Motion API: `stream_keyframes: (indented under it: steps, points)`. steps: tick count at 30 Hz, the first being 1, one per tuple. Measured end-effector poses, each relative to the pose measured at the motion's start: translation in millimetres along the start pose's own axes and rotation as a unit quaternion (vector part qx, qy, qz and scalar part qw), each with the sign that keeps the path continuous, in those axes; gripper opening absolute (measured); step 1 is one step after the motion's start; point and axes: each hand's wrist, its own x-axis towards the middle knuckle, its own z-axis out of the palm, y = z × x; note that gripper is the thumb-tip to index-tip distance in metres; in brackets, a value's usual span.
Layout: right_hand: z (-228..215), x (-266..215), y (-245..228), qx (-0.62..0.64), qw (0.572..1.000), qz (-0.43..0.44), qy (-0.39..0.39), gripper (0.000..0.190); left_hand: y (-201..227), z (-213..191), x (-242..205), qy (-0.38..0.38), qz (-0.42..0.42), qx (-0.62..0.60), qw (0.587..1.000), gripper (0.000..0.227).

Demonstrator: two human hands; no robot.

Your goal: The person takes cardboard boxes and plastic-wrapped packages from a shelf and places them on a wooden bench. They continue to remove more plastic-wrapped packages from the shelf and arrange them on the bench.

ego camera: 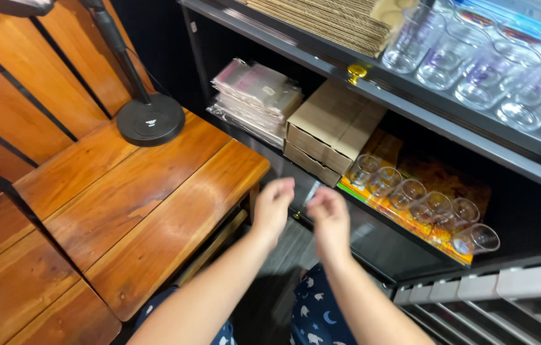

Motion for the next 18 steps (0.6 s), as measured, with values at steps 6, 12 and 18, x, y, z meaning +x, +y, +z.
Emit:
stream_keyframes:
  steps: [6, 12, 18]
  points:
    - [-10, 27, -37, 0.070, 0.988, 0.071, 0.118, 0.065, 17, 20, 90, 0.077, 0.209, 0.160, 0.962, 0.032]
    - [-1, 46, -23, 0.081, 0.987, 0.055, 0.125, 0.079, 50, 21, 100, 0.018, 0.111, 0.209, 0.971, 0.070]
    - [7, 46, -35, 0.078, 0.987, 0.072, 0.121, 0.084, 62, 23, 102, -0.023, 0.071, 0.204, 0.976, 0.082]
